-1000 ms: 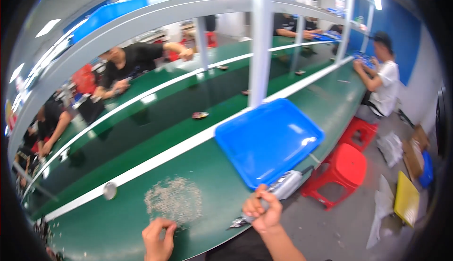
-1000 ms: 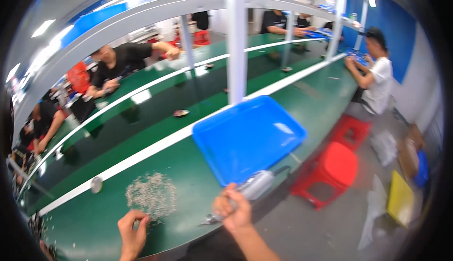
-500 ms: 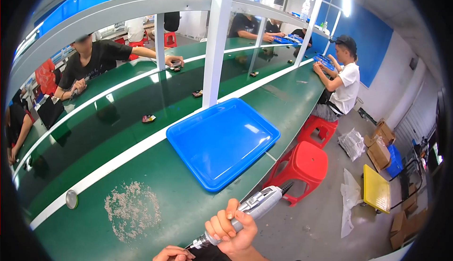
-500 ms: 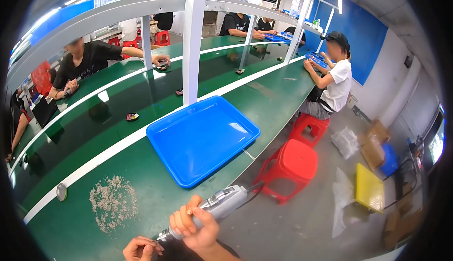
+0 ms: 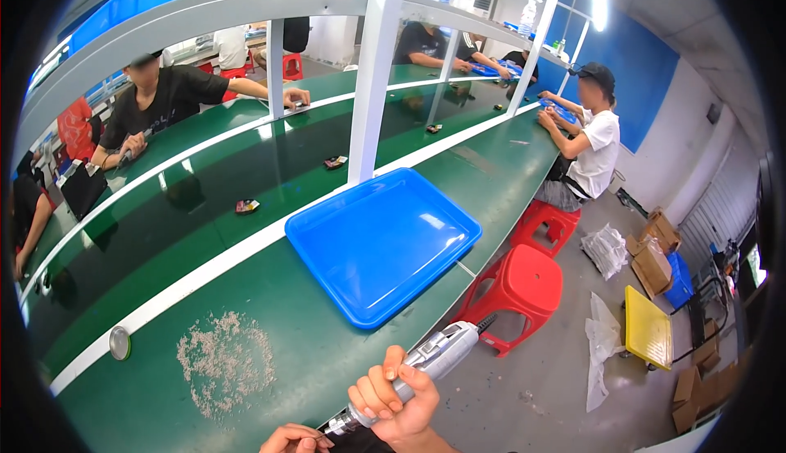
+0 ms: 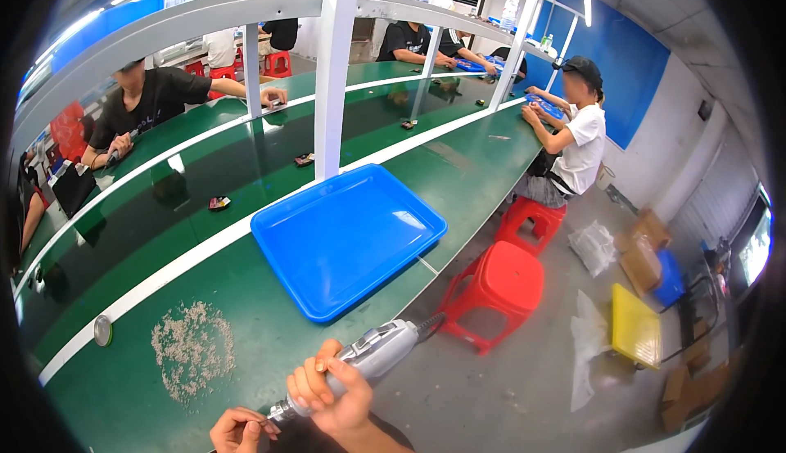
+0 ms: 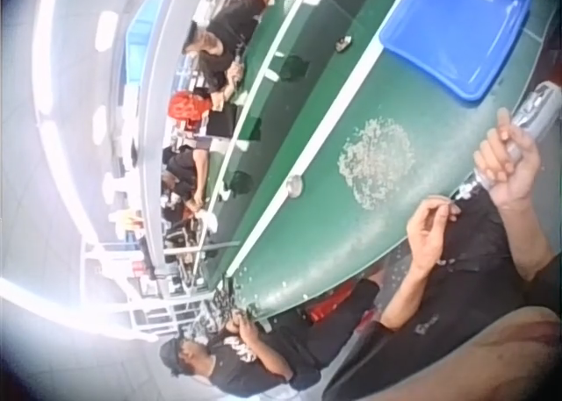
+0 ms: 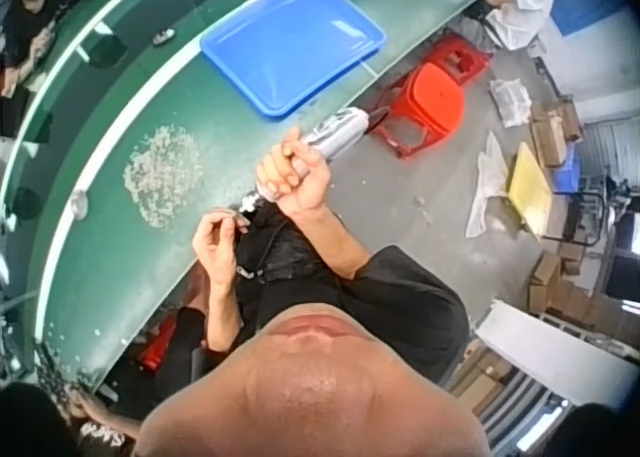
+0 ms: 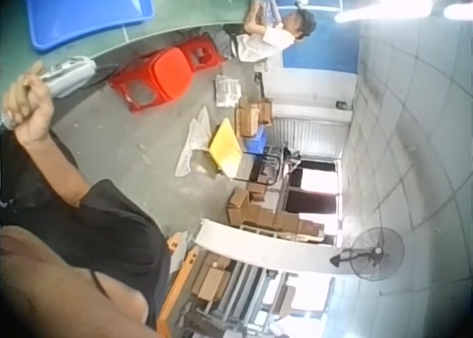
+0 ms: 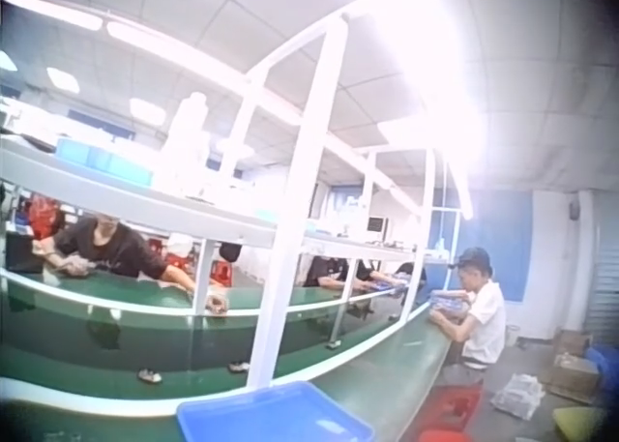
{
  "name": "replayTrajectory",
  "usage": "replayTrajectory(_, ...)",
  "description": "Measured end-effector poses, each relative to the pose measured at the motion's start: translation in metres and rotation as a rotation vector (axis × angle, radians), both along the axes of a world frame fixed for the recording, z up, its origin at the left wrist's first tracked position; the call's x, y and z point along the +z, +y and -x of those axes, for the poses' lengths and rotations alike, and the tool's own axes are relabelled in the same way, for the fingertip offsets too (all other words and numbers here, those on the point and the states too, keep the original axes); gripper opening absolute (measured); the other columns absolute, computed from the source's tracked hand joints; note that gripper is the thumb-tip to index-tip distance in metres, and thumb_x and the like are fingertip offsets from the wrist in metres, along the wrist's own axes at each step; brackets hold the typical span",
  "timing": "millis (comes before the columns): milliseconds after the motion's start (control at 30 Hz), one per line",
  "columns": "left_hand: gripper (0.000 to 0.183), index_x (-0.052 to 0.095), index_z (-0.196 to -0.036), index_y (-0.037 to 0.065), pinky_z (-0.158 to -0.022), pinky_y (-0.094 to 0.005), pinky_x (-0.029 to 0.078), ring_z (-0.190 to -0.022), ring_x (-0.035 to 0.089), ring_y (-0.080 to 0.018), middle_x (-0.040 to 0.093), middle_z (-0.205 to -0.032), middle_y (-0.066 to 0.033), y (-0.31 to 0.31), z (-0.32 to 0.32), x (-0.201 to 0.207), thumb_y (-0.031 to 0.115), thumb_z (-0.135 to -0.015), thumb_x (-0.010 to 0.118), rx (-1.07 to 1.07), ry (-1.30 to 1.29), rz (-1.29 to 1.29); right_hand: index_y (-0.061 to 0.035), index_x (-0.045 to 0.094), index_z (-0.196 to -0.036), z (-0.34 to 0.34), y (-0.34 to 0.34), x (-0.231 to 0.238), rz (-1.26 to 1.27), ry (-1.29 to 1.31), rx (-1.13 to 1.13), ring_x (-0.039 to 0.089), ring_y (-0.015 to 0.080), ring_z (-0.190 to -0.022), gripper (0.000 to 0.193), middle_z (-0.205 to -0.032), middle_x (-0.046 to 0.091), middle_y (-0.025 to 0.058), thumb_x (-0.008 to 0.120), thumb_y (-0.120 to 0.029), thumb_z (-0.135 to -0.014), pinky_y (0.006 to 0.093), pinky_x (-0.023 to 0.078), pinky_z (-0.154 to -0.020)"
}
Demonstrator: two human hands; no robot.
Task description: Assembling small electronic components, possibly toy car chassis, using an electric screwdriver at a production line bench.
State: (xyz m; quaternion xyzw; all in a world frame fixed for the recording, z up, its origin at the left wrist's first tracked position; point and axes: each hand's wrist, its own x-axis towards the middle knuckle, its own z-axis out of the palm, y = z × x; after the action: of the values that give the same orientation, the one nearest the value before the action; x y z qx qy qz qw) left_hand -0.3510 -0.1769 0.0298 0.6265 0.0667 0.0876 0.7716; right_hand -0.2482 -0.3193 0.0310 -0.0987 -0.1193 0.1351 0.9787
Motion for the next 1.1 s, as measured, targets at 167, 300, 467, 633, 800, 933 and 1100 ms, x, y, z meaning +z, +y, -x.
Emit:
replayTrajectory(167,0.013,0.056,-0.091,-0.003,-0.064,-0.0254,0.045,-0.069,0.056,-0.0142,0.061,-0.082,-0.0106,0.008,-0.003,-0.006,0.01,-0.095,0.054,-0.093,0.01,0.107,-0.0089,0.048,-0.085,-0.002,-0.001,0.0,-0.005,-0.002,0.023,0.036,0.0118,-0.045,0.015,-0.052,0.038,-0.0004,0.041,-0.02,-0.094,0.029,0.035,-0.055)
replayTrajectory(300,0.013,0.057,-0.088,-0.002,-0.061,-0.0229,0.043,-0.065,0.054,-0.012,0.06,-0.075,-0.0079,0.013,-0.001,-0.003,0.01,-0.094,0.056,-0.11,0.101,0.13,-0.009,0.047,-0.085,0.001,0.001,0.001,0.023,-0.061,0.028,0.036,0.012,-0.046,0.014,-0.053,0.039,-0.0003,0.041,-0.019,-0.093,0.0299,0.036,-0.056)
replayTrajectory(467,0.011,0.06,-0.081,-0.002,-0.057,-0.0215,0.042,-0.061,0.053,-0.0087,0.06,-0.07,-0.0043,0.006,0.002,0.006,0.005,-0.09,0.059,0.029,0.096,-0.246,-0.0077,0.048,-0.087,0.006,0.001,0.0,0.123,-0.098,-0.003,0.037,0.0125,-0.043,0.017,-0.05,0.039,0.0003,0.043,-0.023,-0.092,0.0305,0.037,-0.052)
replayTrajectory(633,0.006,0.058,-0.077,-0.001,-0.058,-0.0318,0.047,-0.064,0.059,-0.0263,0.058,-0.071,-0.0117,-0.001,-0.008,0.006,0.0,-0.08,0.063,0.149,-0.223,-0.666,-0.0071,0.047,-0.087,0.003,-0.002,-0.005,0.097,-0.013,-0.024,0.037,0.0124,-0.041,0.018,-0.048,0.037,0.0001,0.044,-0.025,-0.092,0.0304,0.038,-0.048)
replayTrajectory(800,0.01,0.057,-0.074,-0.002,-0.057,-0.0286,0.047,-0.06,0.059,-0.0227,0.06,-0.068,-0.011,0.004,-0.018,-0.012,-0.011,-0.074,0.06,0.11,-0.281,-0.619,-0.0086,0.045,-0.087,-0.008,-0.004,-0.005,0.086,-0.074,-0.073,0.034,0.011,-0.042,0.018,-0.05,0.036,-0.0006,0.042,-0.025,-0.093,0.0296,0.037,-0.049)
replayTrajectory(933,0.01,0.058,-0.079,-0.003,-0.058,-0.0277,0.047,-0.061,0.06,-0.0216,0.062,-0.071,-0.0111,0.002,-0.025,-0.018,-0.011,-0.076,0.062,0.092,-0.273,-0.61,-0.0076,0.048,-0.091,-0.018,-0.007,-0.008,0.061,-0.099,-0.072,0.038,0.0111,-0.042,0.021,-0.051,0.039,-0.0005,0.039,-0.025,-0.096,0.0293,0.038,-0.048)
replayTrajectory(1100,0.022,0.06,-0.091,-0.005,-0.059,-0.0272,0.048,-0.066,0.062,-0.0205,0.065,-0.077,-0.0121,0.01,-0.026,-0.026,-0.002,-0.074,0.074,0.033,-0.258,-0.637,-0.0082,0.049,-0.091,-0.024,-0.002,-0.02,0.065,-0.073,-0.047,0.04,0.0113,-0.042,0.021,-0.051,0.039,-0.0004,0.037,-0.025,-0.096,0.0294,0.039,-0.049)
